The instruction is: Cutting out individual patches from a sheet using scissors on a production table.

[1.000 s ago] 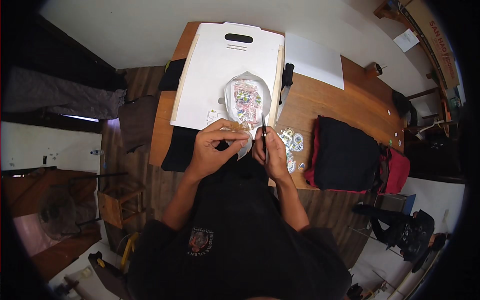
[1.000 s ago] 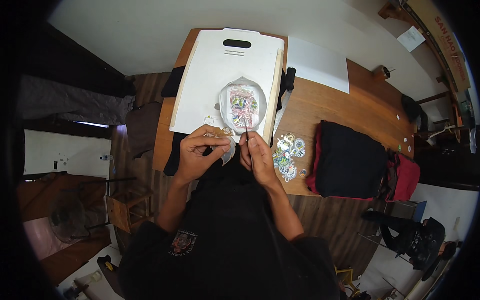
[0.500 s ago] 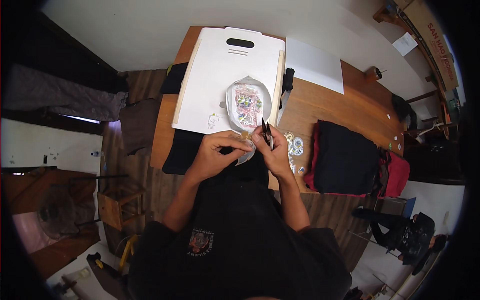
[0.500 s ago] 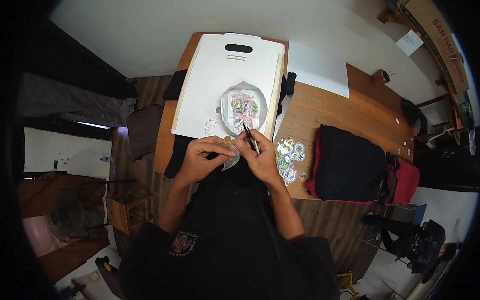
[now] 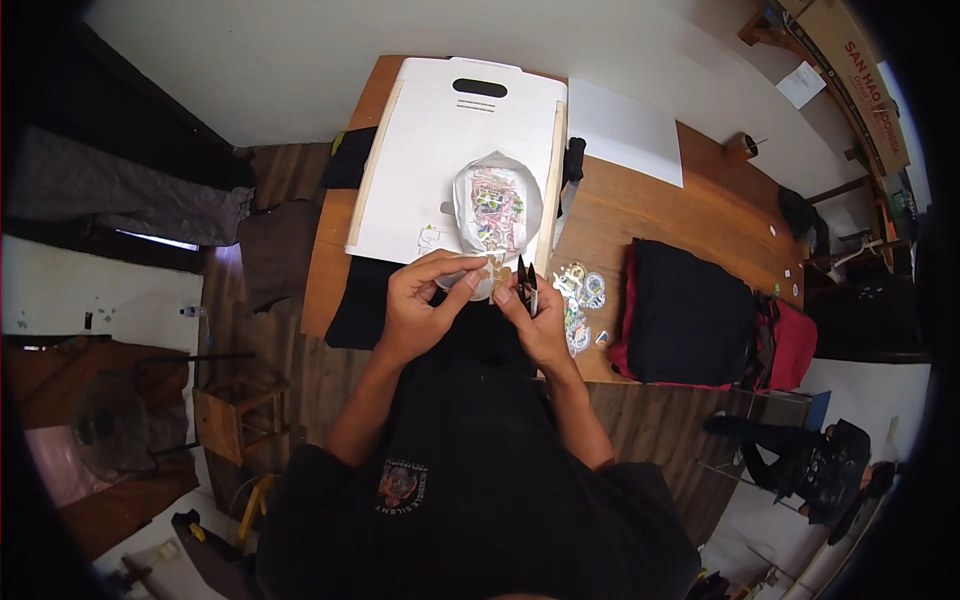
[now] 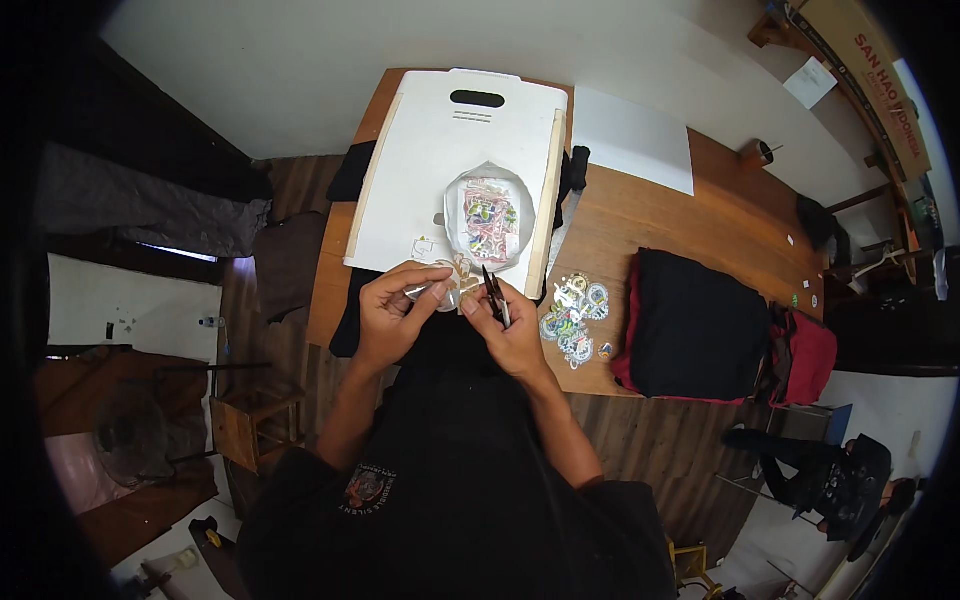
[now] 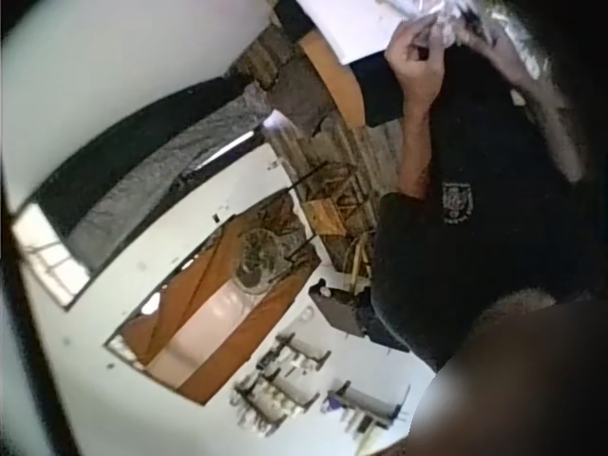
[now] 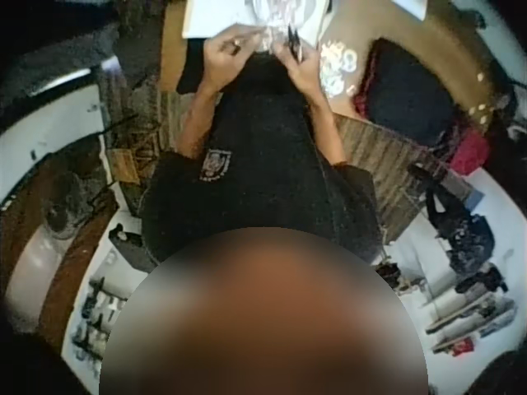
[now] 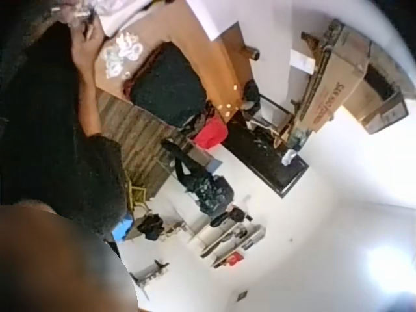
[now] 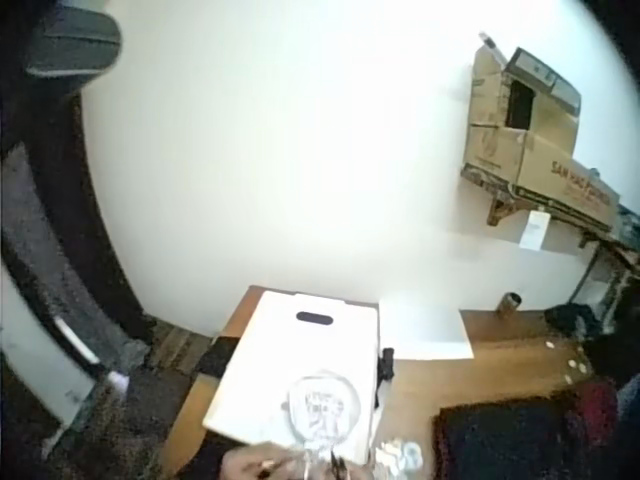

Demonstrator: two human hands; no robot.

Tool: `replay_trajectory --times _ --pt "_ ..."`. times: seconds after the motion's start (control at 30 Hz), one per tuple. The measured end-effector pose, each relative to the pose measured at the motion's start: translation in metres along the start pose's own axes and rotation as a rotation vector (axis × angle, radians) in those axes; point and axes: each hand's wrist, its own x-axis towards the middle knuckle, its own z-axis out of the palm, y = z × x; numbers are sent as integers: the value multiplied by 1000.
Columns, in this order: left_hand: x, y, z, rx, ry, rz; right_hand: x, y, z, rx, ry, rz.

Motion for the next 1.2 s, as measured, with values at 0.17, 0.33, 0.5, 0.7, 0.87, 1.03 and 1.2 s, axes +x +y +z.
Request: replay_trajectory --times 0.17,0.33,0.5,0.7,0.87,1.03,1.2 --pt "-5 -4 -3 -51 67 41 -5 8 8 32 109 34" --pt "-10 -11 -7 -39 48 39 -4 17 20 30 223 42" --pt "-17 -18 -11 -57 95 -21 -5 19 36 4 171 23" --pt "-11 -5 -23 -63 136 28 -8 11 47 -13 76 10" --pt "-4 9 -31 -87 131 82 -6 4 36 400 -145 77" --pt "-2 17 -39 -102 56 77 -12 -7 40 224 -204 63" --pt "-1 20 -45 -107 14 81 -24 -4 50 279 -214 89"
